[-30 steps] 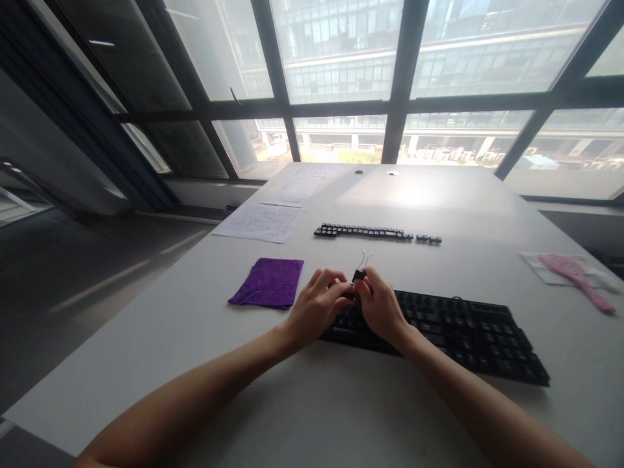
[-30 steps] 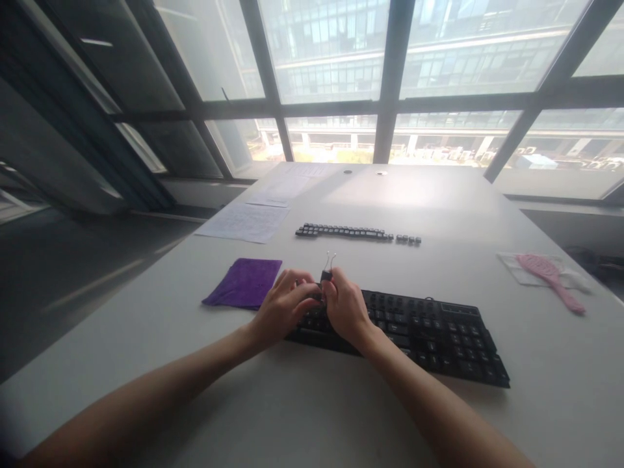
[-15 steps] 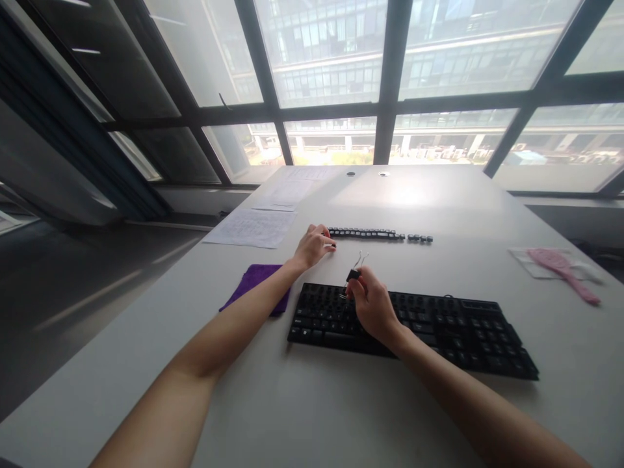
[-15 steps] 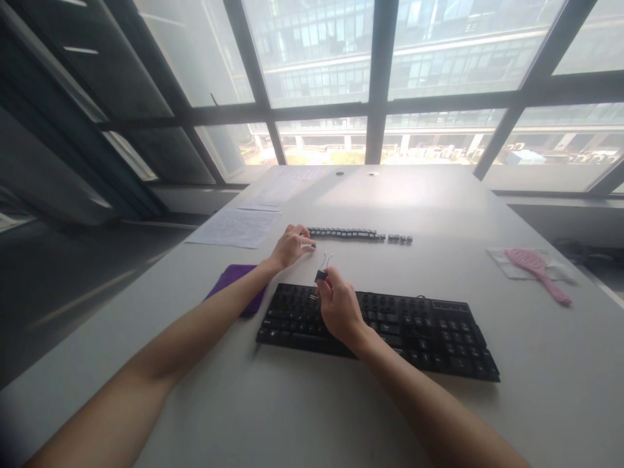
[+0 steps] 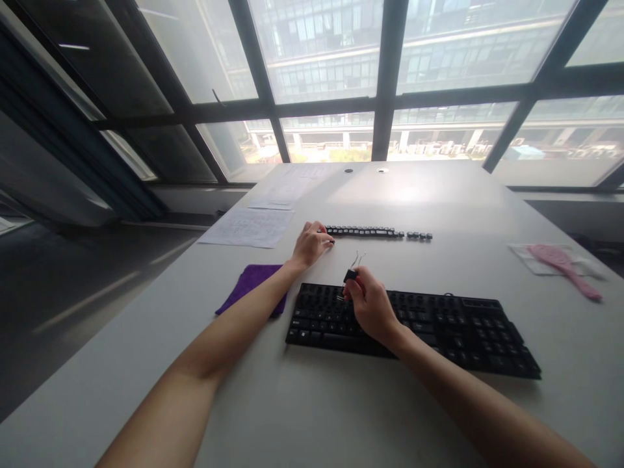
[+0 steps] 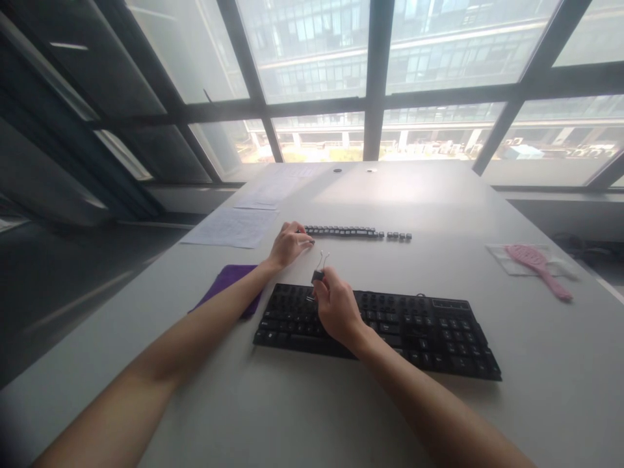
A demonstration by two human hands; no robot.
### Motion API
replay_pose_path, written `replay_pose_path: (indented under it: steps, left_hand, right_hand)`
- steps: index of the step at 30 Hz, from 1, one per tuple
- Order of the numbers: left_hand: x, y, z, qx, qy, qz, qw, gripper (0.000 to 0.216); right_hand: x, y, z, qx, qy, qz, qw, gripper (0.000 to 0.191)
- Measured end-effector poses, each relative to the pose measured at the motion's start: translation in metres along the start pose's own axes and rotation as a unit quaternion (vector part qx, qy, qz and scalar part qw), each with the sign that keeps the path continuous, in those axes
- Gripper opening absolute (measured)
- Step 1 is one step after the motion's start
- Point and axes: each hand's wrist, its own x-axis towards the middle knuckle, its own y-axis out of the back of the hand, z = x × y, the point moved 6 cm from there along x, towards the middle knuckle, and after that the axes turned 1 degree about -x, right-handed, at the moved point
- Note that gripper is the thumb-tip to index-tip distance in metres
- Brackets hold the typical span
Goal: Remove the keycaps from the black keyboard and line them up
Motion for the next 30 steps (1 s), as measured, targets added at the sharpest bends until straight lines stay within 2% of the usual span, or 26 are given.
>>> replay_pose_path:
  steps: [5, 21, 23, 26, 28, 30]
  left_hand:
    - [0.01, -0.002, -0.005, 0.011, 0.027, 0.01, 1.0, 0.009]
    - [0.014, -0.004, -0.011, -0.001, 0.037, 0.017, 0.999, 0.009]
    - [0.015, 0.003, -0.012, -0.005, 0.039, 0.023, 0.999, 0.014]
    - [0.012, 0.027, -0.011, -0.008, 0.053, 0.062, 0.997, 0.017]
    - [0.004, 0.048, -0.002, -0.017, 0.062, 0.091, 0.994, 0.017]
    - [-0.01, 0.066, 0.016, -0.045, 0.061, 0.096, 0.992, 0.019]
  right_hand:
    - [0.0, 0.0, 0.0, 0.006, -0.002, -0.005, 1.0, 0.009]
    - [0.0, -0.001, -0.001, 0.023, -0.013, -0.018, 0.999, 0.012]
    - [0.001, -0.001, -0.002, 0.03, -0.01, -0.018, 0.999, 0.012]
    - [0.002, 0.001, -0.002, 0.059, -0.012, 0.005, 0.998, 0.014]
    - [0.002, 0.006, 0.0, 0.079, -0.021, 0.034, 0.996, 0.015]
    - [0.003, 0.011, 0.001, 0.086, -0.031, 0.064, 0.994, 0.015]
